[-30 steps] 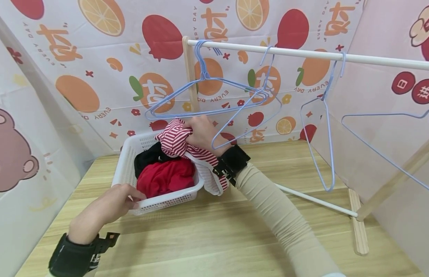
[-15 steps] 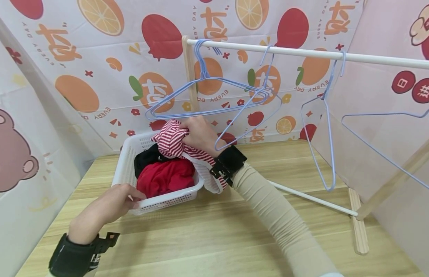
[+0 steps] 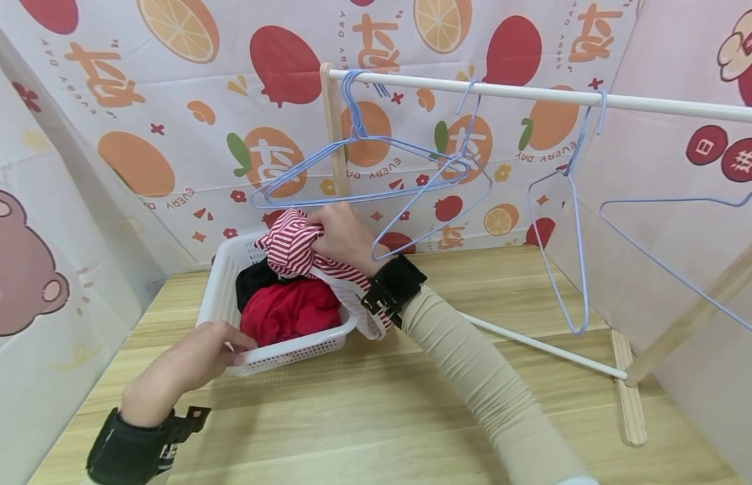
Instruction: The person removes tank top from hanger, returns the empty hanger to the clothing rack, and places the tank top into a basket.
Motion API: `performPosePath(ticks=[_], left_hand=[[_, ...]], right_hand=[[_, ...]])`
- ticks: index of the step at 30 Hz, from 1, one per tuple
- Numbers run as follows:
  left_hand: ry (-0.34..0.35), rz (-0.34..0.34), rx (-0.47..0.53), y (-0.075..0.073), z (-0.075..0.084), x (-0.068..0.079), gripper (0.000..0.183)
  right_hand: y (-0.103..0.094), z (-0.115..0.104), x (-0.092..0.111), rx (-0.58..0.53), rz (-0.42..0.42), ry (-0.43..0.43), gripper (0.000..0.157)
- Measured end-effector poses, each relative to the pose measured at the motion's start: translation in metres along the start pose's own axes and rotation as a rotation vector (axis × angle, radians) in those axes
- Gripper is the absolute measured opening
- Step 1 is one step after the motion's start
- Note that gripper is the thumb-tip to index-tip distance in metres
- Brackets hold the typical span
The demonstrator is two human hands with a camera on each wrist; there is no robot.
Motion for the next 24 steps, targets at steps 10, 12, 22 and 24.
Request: performPosePath(ticks=[10, 12, 22, 24], left_hand=[[-0.011, -0.005, 0.001, -0.001, 0.0001, 0.0004, 0.022], [-0.011, -0.004, 0.0, -0.0011, 0.0, 0.0003, 0.022], [-0.006, -0.001, -0.007, -0.0011, -0.0008, -0.0004, 0.022], [-0.005, -0.002, -0.007, -0.0005, -0.0003, -0.0005, 0.022]], right_hand=[[0.0035, -0.0041, -0.0014, -0.027, -0.014, -0.001, 0.021], [0.0041, -0.0052, -0.0018, -0.03, -0.012, -0.011, 0.02], [0.0051, -0.0079, -0.006, -0.047, -0.003, 0.019, 0.032], [0.0051, -0.0079, -0.0068, -0.054, 0.0, 0.028, 0.033]])
Point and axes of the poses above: each hand's wrist, its own x-axis away from the middle knuckle, its own y-axis out of the palm, z = x × y, the point moved 6 cm from there along -x, towards the middle knuckle, and after that the axes turned 13 degrees about -x, right-handed, at the moved point
